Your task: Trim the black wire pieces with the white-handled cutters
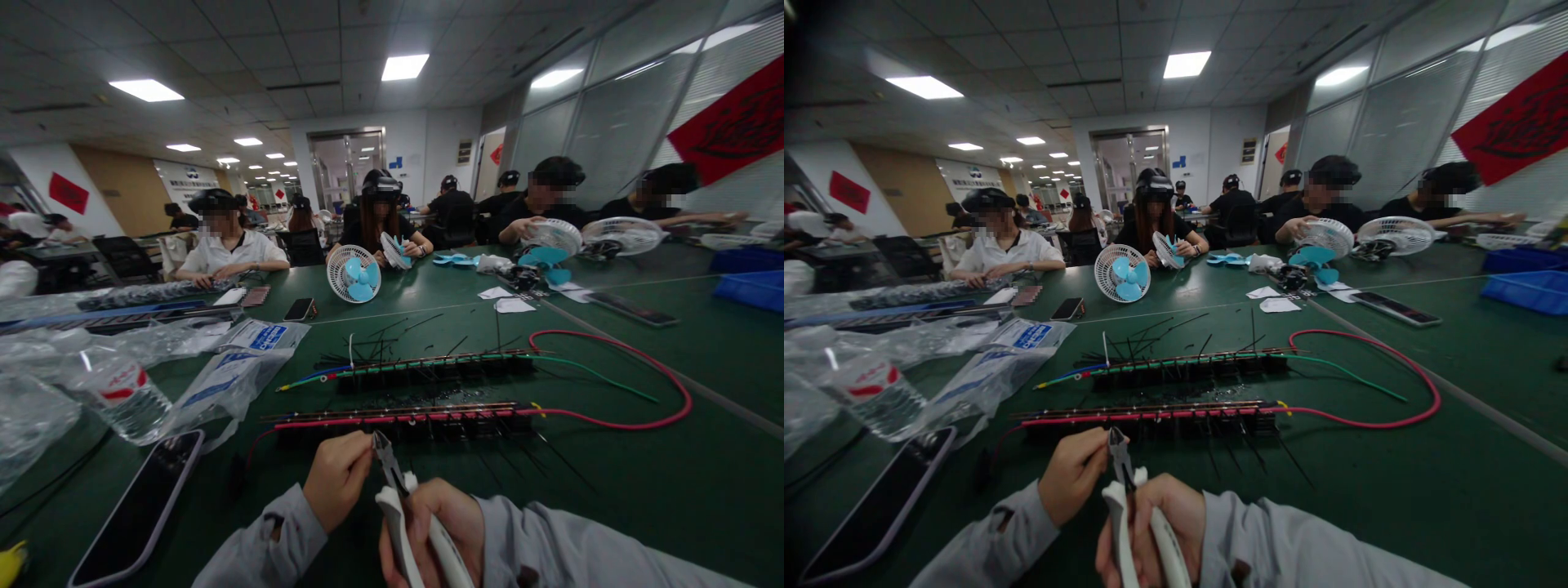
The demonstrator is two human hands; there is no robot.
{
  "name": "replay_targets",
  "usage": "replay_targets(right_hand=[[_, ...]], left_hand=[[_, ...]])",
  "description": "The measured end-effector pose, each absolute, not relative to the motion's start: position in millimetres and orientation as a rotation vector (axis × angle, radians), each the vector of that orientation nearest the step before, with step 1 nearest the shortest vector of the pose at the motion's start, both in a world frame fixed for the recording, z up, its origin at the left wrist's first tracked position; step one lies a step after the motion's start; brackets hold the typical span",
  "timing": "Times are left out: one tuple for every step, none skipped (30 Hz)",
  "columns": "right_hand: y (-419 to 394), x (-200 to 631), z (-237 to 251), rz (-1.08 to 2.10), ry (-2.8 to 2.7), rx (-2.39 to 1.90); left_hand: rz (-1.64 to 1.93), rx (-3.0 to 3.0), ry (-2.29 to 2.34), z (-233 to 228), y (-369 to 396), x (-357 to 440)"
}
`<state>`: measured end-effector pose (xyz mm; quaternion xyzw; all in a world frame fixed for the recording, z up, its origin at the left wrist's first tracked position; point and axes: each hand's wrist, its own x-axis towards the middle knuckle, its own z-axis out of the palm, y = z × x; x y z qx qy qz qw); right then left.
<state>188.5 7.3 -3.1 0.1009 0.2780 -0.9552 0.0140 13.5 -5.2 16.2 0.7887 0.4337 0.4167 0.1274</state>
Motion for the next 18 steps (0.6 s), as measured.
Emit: replay_targets(right_hand=[[7.2,188.4,-2.9,-2.974,0.863,0.309],[7.1,188.4,-2.6,-2.972,0.859,0.304],[7.1,188.3,-2.4,-2.973,0.855,0.301],[7.1,188.3,-2.3,-2.972,0.853,0.298],[7.1,188.4,-2.4,-2.97,0.855,0.294],[7.2,188.3,-2.7,-2.97,0.86,0.291],[7.3,188.3,-3.3,-2.973,0.865,0.29],[7.3,188.2,-4.1,-2.975,0.869,0.291],[7.2,188.0,-4.8,-2.976,0.87,0.294],[6.9,187.8,-5.4,-2.978,0.869,0.296],[6.4,187.5,-5.6,-2.987,0.866,0.299],[5.6,187.1,-5.4,-3.005,0.865,0.295],[4.7,186.8,-4.7,-3.028,0.868,0.283],[3.6,186.5,-3.5,-3.053,0.878,0.266],[2.7,186.2,-2.2,-3.08,0.891,0.245],[2.0,186.2,-0.8,-3.091,0.905,0.218],[1.5,186.3,0.3,-3.092,0.912,0.195],[1.5,186.6,1.1,-3.079,0.912,0.176]], left_hand=[[1.214,2.293,1.259,15.9,-5.2,13.5],[1.216,2.295,1.258,15.6,-5.2,13.4],[1.214,2.298,1.256,15.3,-5.2,13.4],[1.215,2.3,1.262,15.0,-5.3,13.3],[1.212,2.303,1.264,14.7,-5.4,13.2],[1.209,2.306,1.264,14.6,-5.4,13.1],[1.206,2.303,1.271,14.6,-5.5,13.0],[1.201,2.301,1.279,14.7,-5.5,13.0],[1.194,2.301,1.285,14.9,-5.5,12.9],[1.188,2.3,1.292,15.1,-5.4,13.0],[1.184,2.3,1.295,15.3,-5.3,13.1],[1.182,2.3,1.296,15.4,-5.1,13.3],[1.184,2.299,1.297,15.5,-4.9,13.4],[1.187,2.297,1.297,15.5,-4.7,13.6],[1.193,2.295,1.297,15.4,-4.6,13.7],[1.199,2.292,1.297,15.3,-4.6,13.8],[1.209,2.287,1.295,15.3,-4.8,13.7],[1.22,2.28,1.289,15.2,-4.9,13.6]])
